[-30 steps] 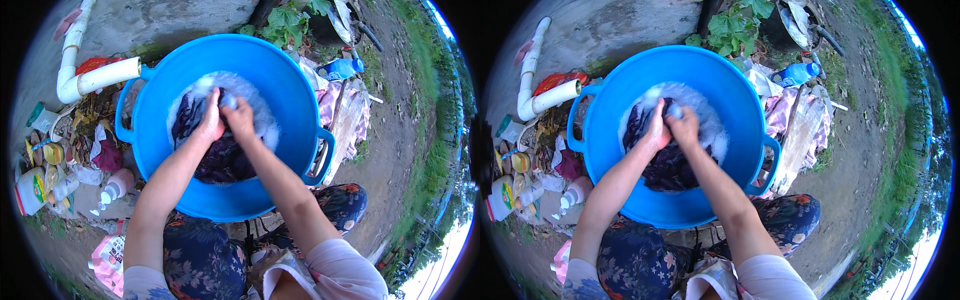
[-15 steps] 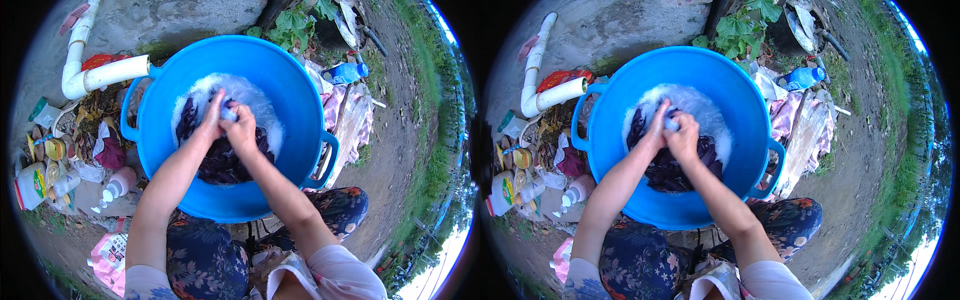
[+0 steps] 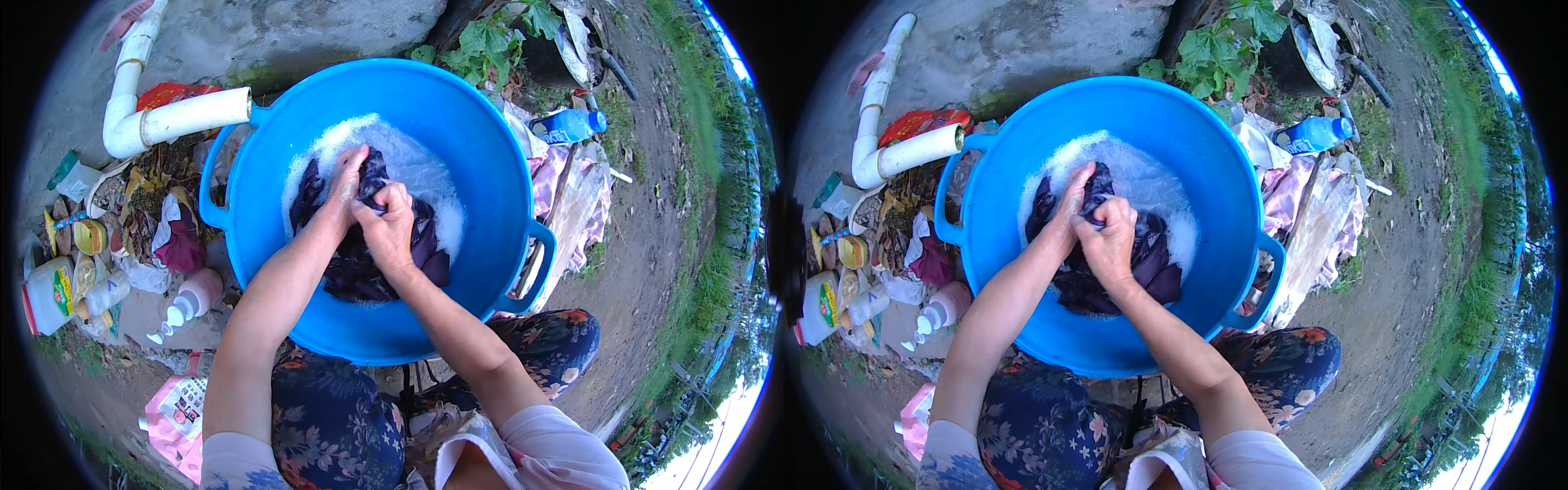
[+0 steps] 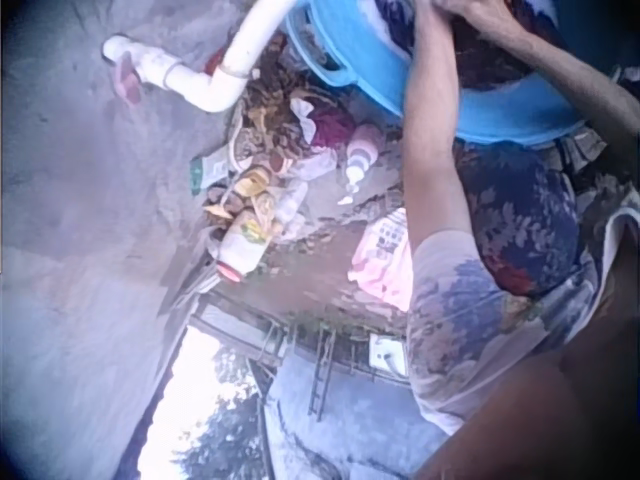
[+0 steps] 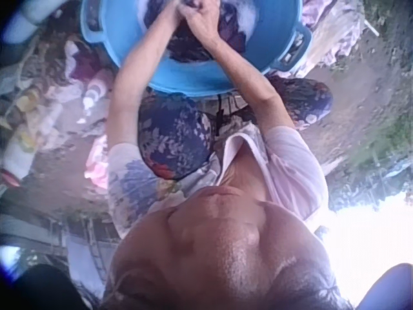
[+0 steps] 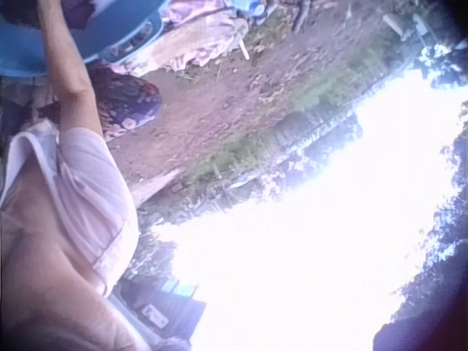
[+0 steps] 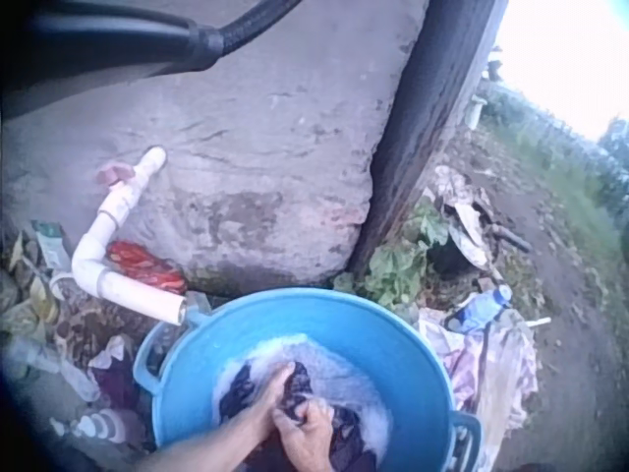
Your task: The person hand-washes a dark garment in a blue basin filled with soapy water. They repeatedly submerge, agitate, and wring the fabric, then lift and inspect it before continuing to wash.
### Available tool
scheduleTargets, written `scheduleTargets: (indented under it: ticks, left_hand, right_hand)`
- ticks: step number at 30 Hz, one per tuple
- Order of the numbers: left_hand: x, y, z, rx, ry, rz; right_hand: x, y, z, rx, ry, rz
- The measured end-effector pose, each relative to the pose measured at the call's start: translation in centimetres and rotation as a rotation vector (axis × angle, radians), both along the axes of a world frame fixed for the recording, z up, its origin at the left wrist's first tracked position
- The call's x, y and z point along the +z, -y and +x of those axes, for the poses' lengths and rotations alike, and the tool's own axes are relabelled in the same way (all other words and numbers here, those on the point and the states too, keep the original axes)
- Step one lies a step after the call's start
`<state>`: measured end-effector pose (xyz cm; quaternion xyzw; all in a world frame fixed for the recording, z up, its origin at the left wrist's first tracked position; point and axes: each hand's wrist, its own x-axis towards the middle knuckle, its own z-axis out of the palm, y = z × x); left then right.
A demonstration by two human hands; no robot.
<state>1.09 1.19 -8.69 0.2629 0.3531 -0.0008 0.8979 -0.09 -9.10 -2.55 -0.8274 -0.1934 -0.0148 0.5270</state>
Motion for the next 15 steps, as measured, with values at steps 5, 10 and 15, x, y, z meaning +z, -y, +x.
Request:
scheduleTargets:
  ticks: [5, 10, 15]
  left_hand:
    - [4.8, 4.4, -0.4, -0.091, -0.02, -0.062]
    - [5.1, 3.3, -0.1, -0.101, 0.013, -0.056]
    - [-1.2, 0.9, -0.9, -0.073, -0.049, -0.25]
  right_hand:
    - [-4.3, 0.5, 8.4, -0.296, 0.06, -0.023]
    - [-4.9, 2.4, 7.0, -0.178, -0.656, 0.038]
    - [-0.4, -0.5, 1.0, 0.051, -0.018, 0.031]
